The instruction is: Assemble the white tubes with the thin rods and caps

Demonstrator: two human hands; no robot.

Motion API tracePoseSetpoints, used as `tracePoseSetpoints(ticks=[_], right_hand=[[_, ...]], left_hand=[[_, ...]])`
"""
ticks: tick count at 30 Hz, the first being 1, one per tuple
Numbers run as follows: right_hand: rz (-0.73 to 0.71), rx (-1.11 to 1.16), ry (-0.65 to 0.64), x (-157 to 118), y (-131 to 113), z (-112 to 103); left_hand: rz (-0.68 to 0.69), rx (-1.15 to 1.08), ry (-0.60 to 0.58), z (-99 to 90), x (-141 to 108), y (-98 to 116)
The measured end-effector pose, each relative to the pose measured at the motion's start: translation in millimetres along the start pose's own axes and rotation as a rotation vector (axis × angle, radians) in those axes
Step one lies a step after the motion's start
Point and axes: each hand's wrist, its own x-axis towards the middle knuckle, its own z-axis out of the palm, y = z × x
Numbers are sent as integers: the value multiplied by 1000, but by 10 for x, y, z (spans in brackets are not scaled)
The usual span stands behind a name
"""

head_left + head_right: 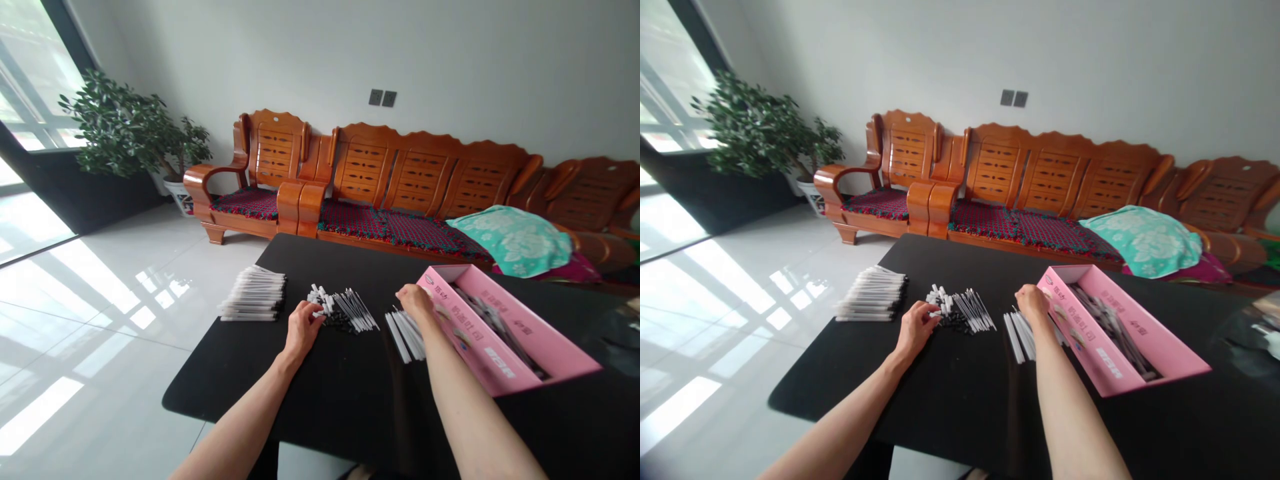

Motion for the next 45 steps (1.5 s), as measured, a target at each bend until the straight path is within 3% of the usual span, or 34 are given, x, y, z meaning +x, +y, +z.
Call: tracePoseSetpoints(ticks=[4,9,14,17,19,21,23,25,28,33,36,39,41,43,45], right_hand=[[-29,-10,-29,48,16,-35],[-90,-44,-92,8,12,77],[-121,-22,-70,-36,-25,153],[-103,10,6,-22,-83,73],[-98,77,124,8,-160,-47],[-137,233,292,46,-280,-193],[-207,392,332,66,-444,-311],[-274,481,216,44,-638,-344],[-310,455,1,-83,-925,-200],[-275,414,-39,-318,-1211,203],[-245,416,-28,-368,-1275,285],[-236,449,11,-433,-1222,242],[-222,482,83,-537,-1053,198],[-188,471,212,-691,-740,172],[-94,465,441,-869,-314,175]], left_hand=[[11,23,8,-5,0,16],[6,19,-1,-5,1,13],[3,14,4,-2,0,-2],[3,11,8,0,2,-2],[-1,2,4,1,3,-1],[-5,-7,-2,1,3,1],[-7,-9,0,1,3,3],[-4,-8,6,-1,2,6],[-3,-8,13,-6,5,14],[-18,-15,8,-8,8,23],[-20,-19,7,-4,4,14],[-24,-33,3,-3,-3,5],[-27,-43,3,-3,-5,7],[-27,-52,1,-3,-5,18],[-23,-58,-4,-1,-3,34]])
